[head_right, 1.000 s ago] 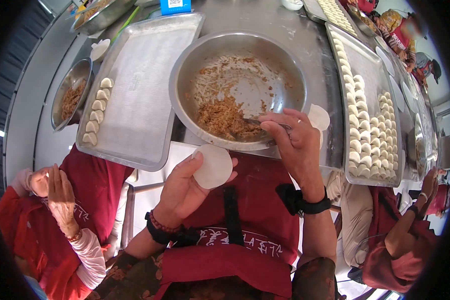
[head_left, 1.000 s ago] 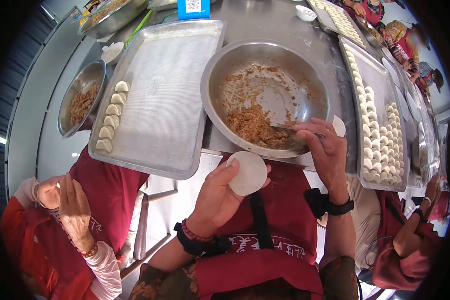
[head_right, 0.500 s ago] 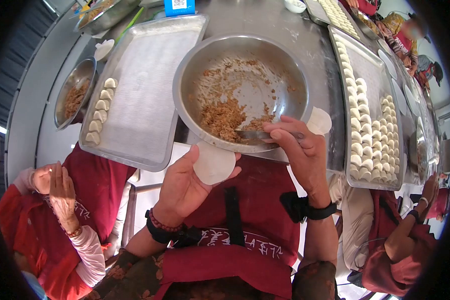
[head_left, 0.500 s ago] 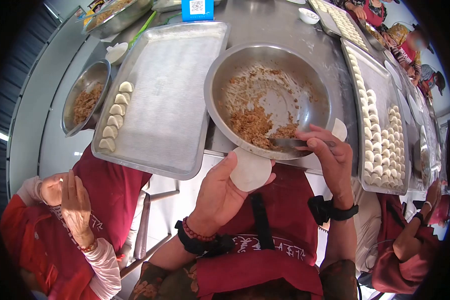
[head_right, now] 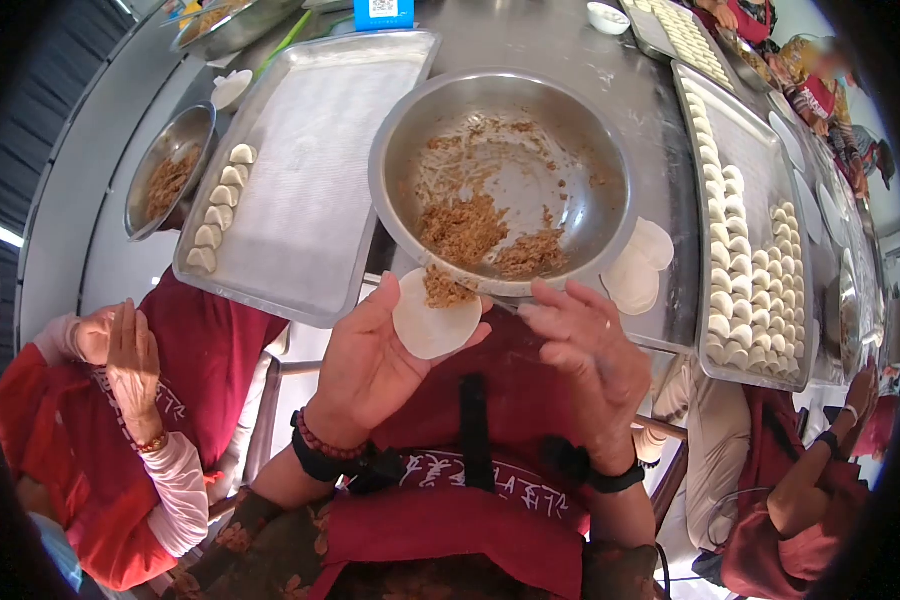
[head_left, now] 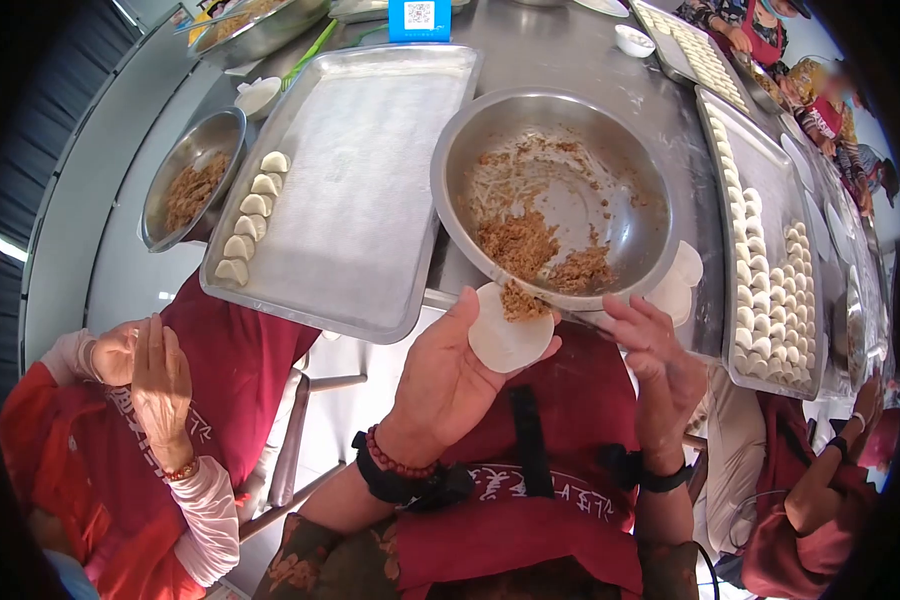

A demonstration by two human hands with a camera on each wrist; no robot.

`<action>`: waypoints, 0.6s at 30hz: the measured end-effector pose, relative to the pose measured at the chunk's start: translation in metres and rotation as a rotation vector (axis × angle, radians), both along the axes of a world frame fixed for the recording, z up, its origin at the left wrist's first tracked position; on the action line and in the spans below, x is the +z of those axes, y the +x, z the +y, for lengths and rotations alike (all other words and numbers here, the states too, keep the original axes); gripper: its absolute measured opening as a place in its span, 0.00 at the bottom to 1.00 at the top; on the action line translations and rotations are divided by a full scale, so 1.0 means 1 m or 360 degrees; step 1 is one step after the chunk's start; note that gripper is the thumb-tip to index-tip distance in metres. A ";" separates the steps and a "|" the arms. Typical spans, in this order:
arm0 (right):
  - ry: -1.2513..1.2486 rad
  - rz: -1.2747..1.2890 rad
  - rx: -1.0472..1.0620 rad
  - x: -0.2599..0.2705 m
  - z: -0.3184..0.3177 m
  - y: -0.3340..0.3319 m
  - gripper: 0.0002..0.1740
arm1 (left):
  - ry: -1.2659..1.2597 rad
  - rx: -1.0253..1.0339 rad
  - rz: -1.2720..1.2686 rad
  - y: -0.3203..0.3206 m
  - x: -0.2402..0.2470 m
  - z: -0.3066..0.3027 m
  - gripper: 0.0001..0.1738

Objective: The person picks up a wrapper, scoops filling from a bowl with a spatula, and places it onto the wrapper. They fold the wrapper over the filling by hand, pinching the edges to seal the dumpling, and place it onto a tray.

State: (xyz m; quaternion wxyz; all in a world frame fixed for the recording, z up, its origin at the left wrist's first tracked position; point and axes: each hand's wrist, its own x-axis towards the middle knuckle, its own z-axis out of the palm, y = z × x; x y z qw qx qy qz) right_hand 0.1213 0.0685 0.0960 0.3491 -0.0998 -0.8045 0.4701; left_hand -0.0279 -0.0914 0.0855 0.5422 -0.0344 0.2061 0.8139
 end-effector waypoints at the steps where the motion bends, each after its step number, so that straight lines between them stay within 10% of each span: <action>1: 0.0166 -0.0016 0.0046 -0.002 -0.002 0.004 0.08 | -0.0001 0.0002 0.0013 0.000 0.000 -0.001 0.33; 9: 0.1051 -0.0249 0.0162 -0.002 -0.033 0.018 0.15 | -0.0041 0.0031 0.0029 0.000 -0.004 -0.002 0.34; 18: 0.0410 0.0021 0.0101 -0.012 -0.031 0.035 0.14 | -0.0019 0.0064 0.0017 -0.001 -0.004 -0.005 0.31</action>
